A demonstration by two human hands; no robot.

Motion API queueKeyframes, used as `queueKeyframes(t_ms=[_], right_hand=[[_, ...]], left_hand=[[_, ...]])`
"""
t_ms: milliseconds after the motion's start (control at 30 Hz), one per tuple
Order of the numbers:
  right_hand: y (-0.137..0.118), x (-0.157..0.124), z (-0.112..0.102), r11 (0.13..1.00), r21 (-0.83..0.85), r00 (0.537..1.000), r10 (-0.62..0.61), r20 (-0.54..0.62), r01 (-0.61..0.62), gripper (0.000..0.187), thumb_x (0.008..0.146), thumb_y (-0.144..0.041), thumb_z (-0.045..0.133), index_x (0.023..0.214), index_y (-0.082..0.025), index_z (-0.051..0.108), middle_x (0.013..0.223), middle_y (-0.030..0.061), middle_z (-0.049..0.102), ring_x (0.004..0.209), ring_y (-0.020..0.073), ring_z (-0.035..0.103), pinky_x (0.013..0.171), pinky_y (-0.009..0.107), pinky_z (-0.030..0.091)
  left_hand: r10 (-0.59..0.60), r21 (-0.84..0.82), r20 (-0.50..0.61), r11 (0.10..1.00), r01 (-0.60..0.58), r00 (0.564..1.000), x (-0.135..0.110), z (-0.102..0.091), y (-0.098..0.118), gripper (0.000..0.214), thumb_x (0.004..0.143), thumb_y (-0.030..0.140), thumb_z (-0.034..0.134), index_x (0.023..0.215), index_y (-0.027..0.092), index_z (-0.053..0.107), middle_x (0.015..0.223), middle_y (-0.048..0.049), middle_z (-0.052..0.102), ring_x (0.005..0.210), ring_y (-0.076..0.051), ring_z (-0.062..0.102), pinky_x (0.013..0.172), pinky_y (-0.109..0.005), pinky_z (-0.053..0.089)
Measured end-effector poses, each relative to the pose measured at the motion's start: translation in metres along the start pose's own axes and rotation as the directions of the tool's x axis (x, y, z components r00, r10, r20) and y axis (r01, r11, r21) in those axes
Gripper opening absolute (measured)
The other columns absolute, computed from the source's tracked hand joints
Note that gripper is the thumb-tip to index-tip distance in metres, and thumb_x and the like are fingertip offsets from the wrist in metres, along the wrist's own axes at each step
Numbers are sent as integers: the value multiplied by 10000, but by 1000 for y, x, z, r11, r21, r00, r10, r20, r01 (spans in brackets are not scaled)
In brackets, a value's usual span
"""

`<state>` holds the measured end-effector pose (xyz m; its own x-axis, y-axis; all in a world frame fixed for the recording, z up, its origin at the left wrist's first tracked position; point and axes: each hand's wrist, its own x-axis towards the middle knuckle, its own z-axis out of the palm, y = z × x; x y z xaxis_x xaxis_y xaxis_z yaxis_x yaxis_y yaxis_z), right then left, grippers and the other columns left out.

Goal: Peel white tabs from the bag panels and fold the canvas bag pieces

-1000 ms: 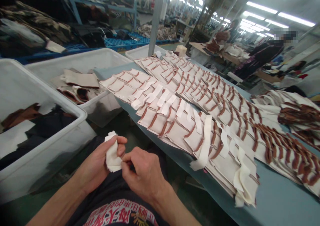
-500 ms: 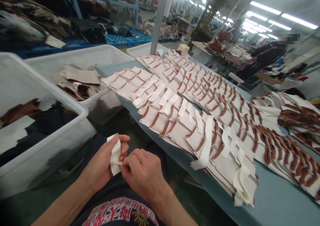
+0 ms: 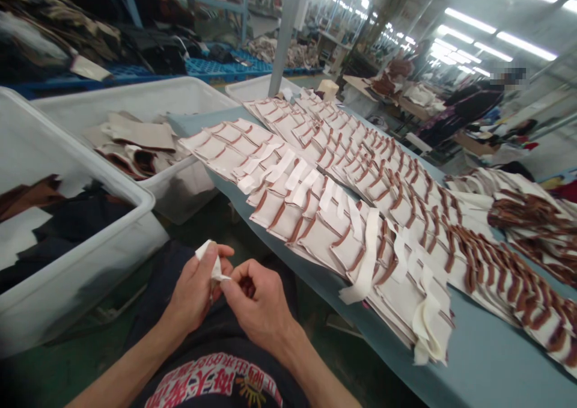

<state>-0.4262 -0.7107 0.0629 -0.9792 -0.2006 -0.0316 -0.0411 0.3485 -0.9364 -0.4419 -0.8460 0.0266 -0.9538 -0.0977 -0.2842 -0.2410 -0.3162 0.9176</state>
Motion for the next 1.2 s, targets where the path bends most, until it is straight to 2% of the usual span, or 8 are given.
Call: queueKeyframes(t_ms=[300,500,600,733,833,1000,1067,1200], right_hand=[[-15,24,-40,997,70,998,29,-62,-25,278,923,-415,637,754,-209,558,628,-52,489,555,104,420,520,237,338],[-1,23,-34,957,282,992,-38,-124,72,381,942,-570,623,859,-199,625,761,22,659,692,158,596,658,277,508],[7,7,-17,972,217,996,-82,-24,86,445,886,-566,663,1125,-192,704,1065,98,757,985,247,704,895,374,568],[11,-4,2,983,21,982,-179,-54,180,502,735,-253,806,1227,-230,709,1279,87,730,1167,259,682,1051,383,522],[10,0,10,950,-23,938,-313,-152,313,314,784,-117,736,1076,-229,754,1161,70,775,1079,218,712,973,336,543],[7,5,19,923,-43,890,-380,-254,382,152,900,-115,653,932,-228,750,989,45,793,939,186,720,862,308,547],[5,5,19,935,-30,899,-348,-268,353,108,922,-161,640,890,-215,728,925,46,781,881,188,715,819,310,552],[-7,10,11,970,211,967,-63,-245,117,218,1007,-392,600,934,-198,667,746,28,732,633,159,662,607,268,539]], left_hand=[[-156,-10,211,987,162,965,-9,-4,11,533,875,679,633,751,161,623,515,34,516,391,-56,304,387,-170,221],[-436,-212,350,825,523,829,-27,5,25,528,702,687,757,650,179,624,472,79,370,392,-63,258,443,-226,428],[-429,-302,321,798,521,844,-32,7,26,498,663,647,801,631,190,607,482,81,361,405,-63,238,423,-223,405],[-436,-256,240,834,489,868,-35,5,18,570,650,716,799,616,197,567,470,75,352,432,-76,278,416,-200,340],[-438,-213,239,847,486,867,-39,0,7,574,699,714,804,655,196,559,517,77,384,450,-75,290,441,-199,345],[-352,-99,115,926,363,929,-37,-4,-10,688,725,860,697,590,209,520,500,49,395,450,-108,345,439,-229,364],[-347,-37,161,934,357,924,-34,-5,-13,725,787,888,602,528,220,490,456,27,392,413,-118,348,434,-257,387],[-365,69,293,930,361,884,-36,-11,-9,715,827,874,567,546,216,575,434,-6,447,389,-166,416,434,-311,412]])
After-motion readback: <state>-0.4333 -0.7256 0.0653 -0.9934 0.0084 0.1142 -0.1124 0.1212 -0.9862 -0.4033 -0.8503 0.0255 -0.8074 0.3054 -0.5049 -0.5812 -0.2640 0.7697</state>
